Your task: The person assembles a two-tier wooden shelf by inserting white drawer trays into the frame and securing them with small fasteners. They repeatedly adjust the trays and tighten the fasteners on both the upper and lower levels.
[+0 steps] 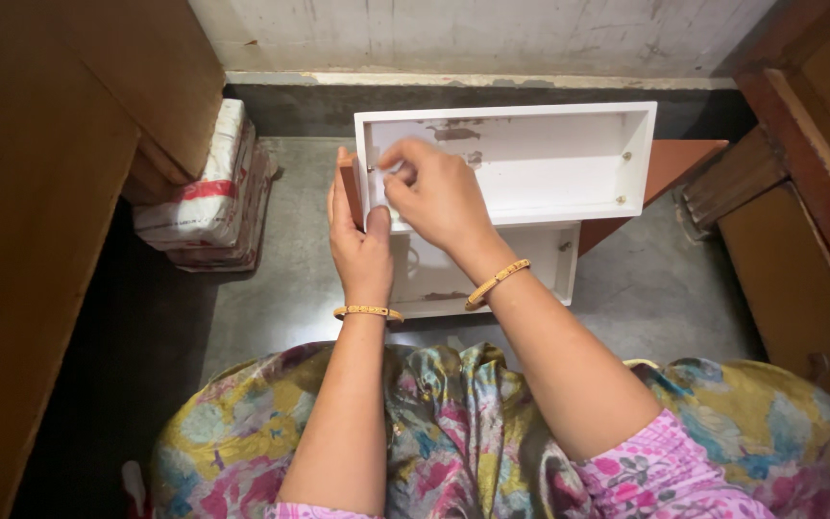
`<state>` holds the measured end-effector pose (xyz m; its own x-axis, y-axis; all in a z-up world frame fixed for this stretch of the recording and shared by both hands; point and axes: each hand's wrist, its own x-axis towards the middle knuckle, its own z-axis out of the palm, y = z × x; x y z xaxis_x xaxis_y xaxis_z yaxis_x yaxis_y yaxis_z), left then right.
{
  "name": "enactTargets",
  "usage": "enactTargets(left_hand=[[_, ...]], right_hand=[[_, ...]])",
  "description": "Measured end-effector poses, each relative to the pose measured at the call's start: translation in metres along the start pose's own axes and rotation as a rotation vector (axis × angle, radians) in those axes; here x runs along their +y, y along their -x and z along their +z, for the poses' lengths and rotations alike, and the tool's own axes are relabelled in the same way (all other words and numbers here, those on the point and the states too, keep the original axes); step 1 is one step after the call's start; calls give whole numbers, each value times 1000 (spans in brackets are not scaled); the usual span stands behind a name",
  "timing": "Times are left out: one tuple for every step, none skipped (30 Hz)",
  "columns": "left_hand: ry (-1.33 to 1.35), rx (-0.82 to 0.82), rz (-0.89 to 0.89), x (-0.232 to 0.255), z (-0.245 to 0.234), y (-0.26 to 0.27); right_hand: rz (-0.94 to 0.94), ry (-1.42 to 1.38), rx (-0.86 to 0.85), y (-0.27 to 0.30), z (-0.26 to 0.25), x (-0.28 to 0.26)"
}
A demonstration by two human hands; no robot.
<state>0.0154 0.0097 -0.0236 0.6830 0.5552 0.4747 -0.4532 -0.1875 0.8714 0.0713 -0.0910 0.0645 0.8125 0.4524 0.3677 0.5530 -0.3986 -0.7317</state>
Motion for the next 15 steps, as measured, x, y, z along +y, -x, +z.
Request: enactTargets(left_hand=[[-4, 0, -4, 0, 0, 0], [-8, 1, -7, 1, -1, 1], [-5, 0, -9, 1, -1, 0], [-2, 0, -10, 1, -1, 0], [1, -2, -11, 1, -1, 0], [15, -5, -9, 1, 0, 0], [27, -7, -7, 2, 0, 0], [39, -9, -5, 2, 0, 0], [9, -8, 0, 2, -1, 0], [-20, -7, 4, 2, -1, 0], [-48, -4, 9, 2, -1, 0], [-32, -3, 3, 1, -2, 0], [-14, -3, -3, 1, -1, 0], [4, -3, -10, 1, -1, 0], [3, -5, 9, 0, -1, 0]], right_hand=[[47, -75, -6, 0, -2, -1], [93, -151, -13, 1, -2, -2], [72, -147, -11, 0, -2, -3], [52, -144, -10, -1, 0, -4], [31, -139, -8, -2, 1, -5], [5, -123, 20, -3, 3, -4], [-21, -107, 46, -4, 5, -3], [-48, -92, 73, -5, 6, -2], [-53, -79, 79, -6, 8, -1], [-59, -66, 86, -6, 9, 1], [-65, -53, 92, -7, 10, 2], [-76, -31, 101, -7, 12, 3], [-86, -8, 111, -7, 13, 3], [-96, 15, 121, -7, 14, 3], [-67, 29, 112, -7, 15, 3]])
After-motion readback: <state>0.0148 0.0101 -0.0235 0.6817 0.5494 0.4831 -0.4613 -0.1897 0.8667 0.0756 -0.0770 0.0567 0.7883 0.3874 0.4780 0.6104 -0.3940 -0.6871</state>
